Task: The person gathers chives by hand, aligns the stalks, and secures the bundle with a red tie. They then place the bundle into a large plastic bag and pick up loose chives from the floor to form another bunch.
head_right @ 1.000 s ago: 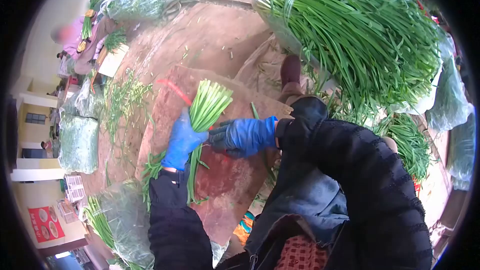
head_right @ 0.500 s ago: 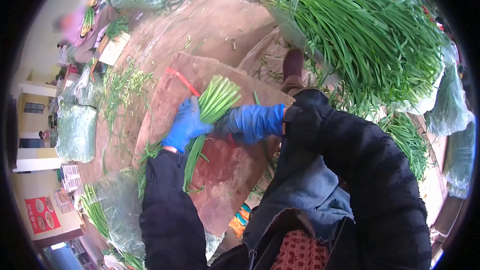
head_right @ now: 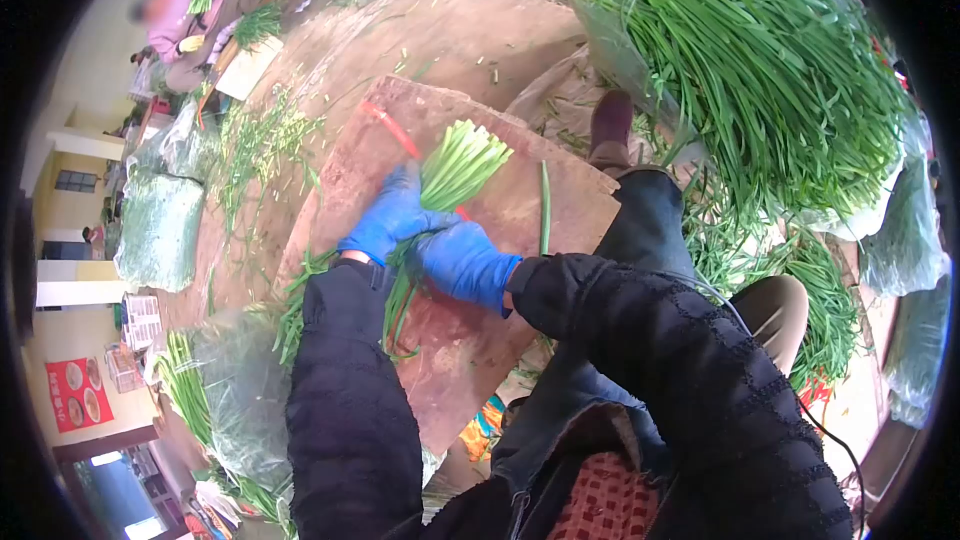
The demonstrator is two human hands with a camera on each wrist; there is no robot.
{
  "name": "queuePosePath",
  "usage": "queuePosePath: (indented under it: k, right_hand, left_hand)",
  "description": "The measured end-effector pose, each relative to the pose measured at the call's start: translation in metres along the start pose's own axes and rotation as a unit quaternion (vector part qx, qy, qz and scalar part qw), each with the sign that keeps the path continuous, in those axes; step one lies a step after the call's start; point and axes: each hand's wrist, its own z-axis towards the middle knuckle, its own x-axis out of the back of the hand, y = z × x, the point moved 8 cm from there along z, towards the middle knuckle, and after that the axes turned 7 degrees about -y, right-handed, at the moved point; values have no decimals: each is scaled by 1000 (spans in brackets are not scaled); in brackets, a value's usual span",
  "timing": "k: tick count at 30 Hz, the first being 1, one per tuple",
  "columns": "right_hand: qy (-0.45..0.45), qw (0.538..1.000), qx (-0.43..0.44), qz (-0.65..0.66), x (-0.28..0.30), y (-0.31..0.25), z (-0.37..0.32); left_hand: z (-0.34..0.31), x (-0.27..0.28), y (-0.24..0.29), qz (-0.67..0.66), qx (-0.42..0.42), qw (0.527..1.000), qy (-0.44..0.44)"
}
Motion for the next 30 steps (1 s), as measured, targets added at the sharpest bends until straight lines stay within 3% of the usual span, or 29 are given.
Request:
queuePosePath:
  k: [2,3,5,7,9,11,13,15,16,17,18,19,20,21,23,24,25,27,30]
  right_hand:
    - [13,986,48,162,12,-9,-7]
    - [12,986,49,159,24,-14,-15]
    - [-140,959,115,219,39,-46,-42]
    - [-264,894,131,338,60,-63,-69]
    - [-398,815,-28,421,86,-58,-105]
    - [-306,831,-24,464,122,-32,-120]
    - [-197,839,-72,502,140,32,-133]
    - [-144,950,-185,206,192,81,-142]
    - [-140,974,-173,-41,204,105,-148]
    - [-127,938,-151,-285,208,122,-154]
    - [-125,938,-148,-287,201,132,-159]
    - [-124,906,-171,-366,195,143,-162]
    - [-123,868,-191,-441,192,151,-164]
    - [-124,869,-188,-441,194,137,-155]
    - [-90,934,-160,-305,200,89,-126]
    - [-20,962,-56,-265,196,72,-113]
    - [51,973,48,-221,193,55,-103]
    - [73,978,142,-131,177,27,-75]
    - [32,976,198,-83,141,-1,-50]
  left_hand:
    - [-1,1,2,30,15,999,10]
    - [-2,4,5,29,14,999,12]
    - [-5,5,7,6,24,1000,13]
    - [-6,3,8,18,26,999,25]
    - [-7,9,13,28,24,998,42]
    - [-12,10,17,7,51,998,-23]
    - [-19,20,24,-16,23,1000,-9]
    - [-29,27,25,-39,-4,999,4]
    - [-36,38,23,-55,-15,997,43]
    - [-43,49,19,-70,-27,994,81]
    - [-58,62,14,-121,-51,979,155]
    - [-75,68,14,-121,-49,979,157]
    - [-100,81,8,-133,-26,965,225]
    - [-126,92,7,-143,-3,946,292]
    - [-164,93,14,-160,14,931,326]
    - [-183,91,14,-177,26,915,361]
    - [-195,81,15,-177,27,915,361]
    - [-218,61,17,-129,47,908,397]
    - [-231,25,27,-69,35,907,414]
